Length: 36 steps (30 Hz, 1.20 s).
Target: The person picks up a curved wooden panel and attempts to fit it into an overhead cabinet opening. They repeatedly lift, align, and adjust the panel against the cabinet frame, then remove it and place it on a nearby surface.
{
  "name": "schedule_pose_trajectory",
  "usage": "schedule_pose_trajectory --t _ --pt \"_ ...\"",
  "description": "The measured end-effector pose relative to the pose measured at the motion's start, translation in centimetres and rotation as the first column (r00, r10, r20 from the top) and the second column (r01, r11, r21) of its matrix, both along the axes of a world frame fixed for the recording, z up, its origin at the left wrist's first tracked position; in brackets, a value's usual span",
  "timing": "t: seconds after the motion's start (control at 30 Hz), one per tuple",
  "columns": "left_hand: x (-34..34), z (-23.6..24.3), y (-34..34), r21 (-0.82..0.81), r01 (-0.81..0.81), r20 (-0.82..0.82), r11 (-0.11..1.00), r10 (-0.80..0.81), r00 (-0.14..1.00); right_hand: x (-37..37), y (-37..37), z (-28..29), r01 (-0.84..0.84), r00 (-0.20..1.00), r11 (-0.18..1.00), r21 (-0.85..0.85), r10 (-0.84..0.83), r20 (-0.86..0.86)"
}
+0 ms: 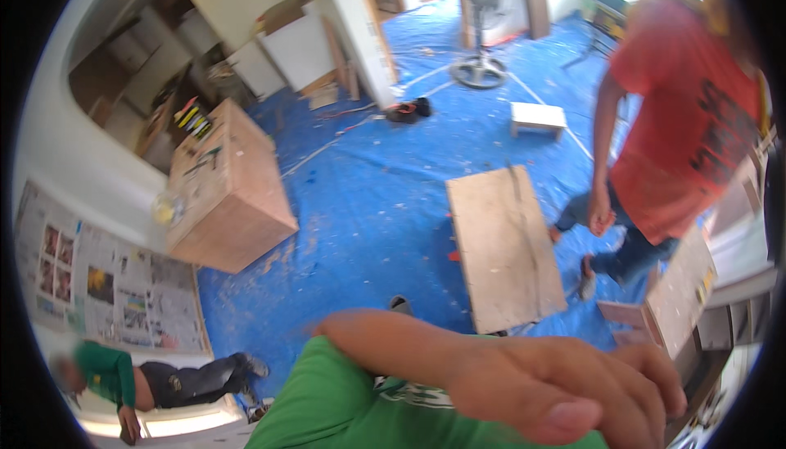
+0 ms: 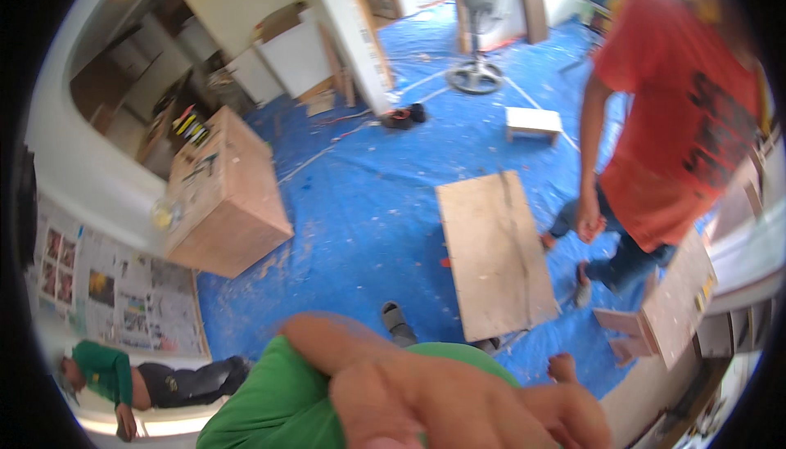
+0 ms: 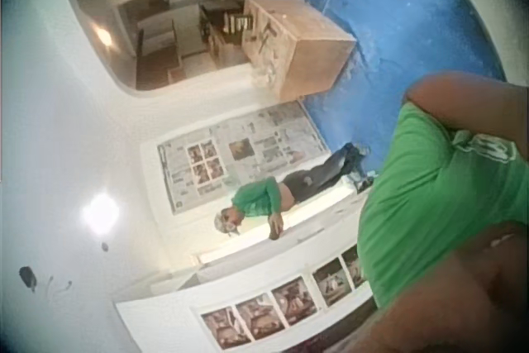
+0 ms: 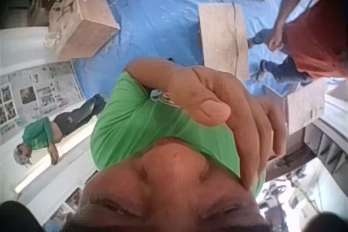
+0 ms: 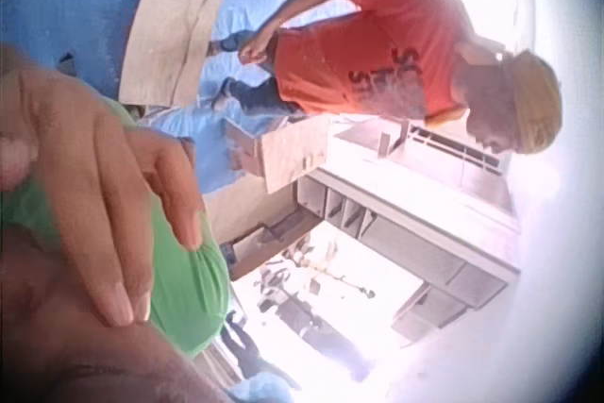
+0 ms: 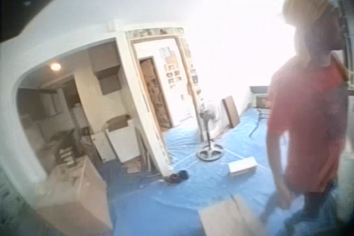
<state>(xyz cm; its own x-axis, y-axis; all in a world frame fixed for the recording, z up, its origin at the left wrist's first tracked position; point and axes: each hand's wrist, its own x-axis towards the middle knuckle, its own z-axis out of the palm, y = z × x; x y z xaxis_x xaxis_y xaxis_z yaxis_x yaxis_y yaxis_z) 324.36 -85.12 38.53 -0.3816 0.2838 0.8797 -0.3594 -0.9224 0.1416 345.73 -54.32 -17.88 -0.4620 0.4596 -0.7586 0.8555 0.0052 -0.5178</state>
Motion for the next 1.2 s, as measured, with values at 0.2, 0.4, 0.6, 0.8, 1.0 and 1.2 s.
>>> schedule_pose_trajectory --t 0.2,0.4,0.6,0.8,1.0,1.2 --pt "-6.9 -3.0 -11.8 -0.077 0.274 -0.002 0.959 -0.275 0.961 -4.0 -8.6 3.1 0.061 0.982 0.998 0.013 -0.062 0.181" --pt "-14.2 -1.8 -23.2 -0.029 0.203 0.045 0.979 -0.201 0.979 -13.4 -21.3 4.6 0.025 0.984 0.999 -0.041 -0.017 0.179" --pt "-18.1 -2.3 -32.2 -0.079 -0.017 -0.044 0.997 0.013 0.999 -25.5 -27.5 6.7 -0.164 0.984 0.985 -0.061 0.168 0.064" --pt "-22.4 -7.3 -40.1 -0.447 -0.409 -0.368 0.796 0.254 0.895 -35.9 -30.3 8.0 -0.322 0.946 0.943 -0.083 0.319 -0.052" --pt "-20.9 -22.4 -46.6 -0.911 -0.397 -0.413 -0.111 0.266 0.871 -40.3 -29.9 5.0 -0.492 0.861 0.856 -0.161 0.506 0.058" --pt "-19.2 -31.7 -50.2 -0.786 -0.181 -0.497 -0.592 0.428 0.755 -51.3 -29.1 1.1 -0.537 0.792 0.812 -0.227 0.578 0.196"
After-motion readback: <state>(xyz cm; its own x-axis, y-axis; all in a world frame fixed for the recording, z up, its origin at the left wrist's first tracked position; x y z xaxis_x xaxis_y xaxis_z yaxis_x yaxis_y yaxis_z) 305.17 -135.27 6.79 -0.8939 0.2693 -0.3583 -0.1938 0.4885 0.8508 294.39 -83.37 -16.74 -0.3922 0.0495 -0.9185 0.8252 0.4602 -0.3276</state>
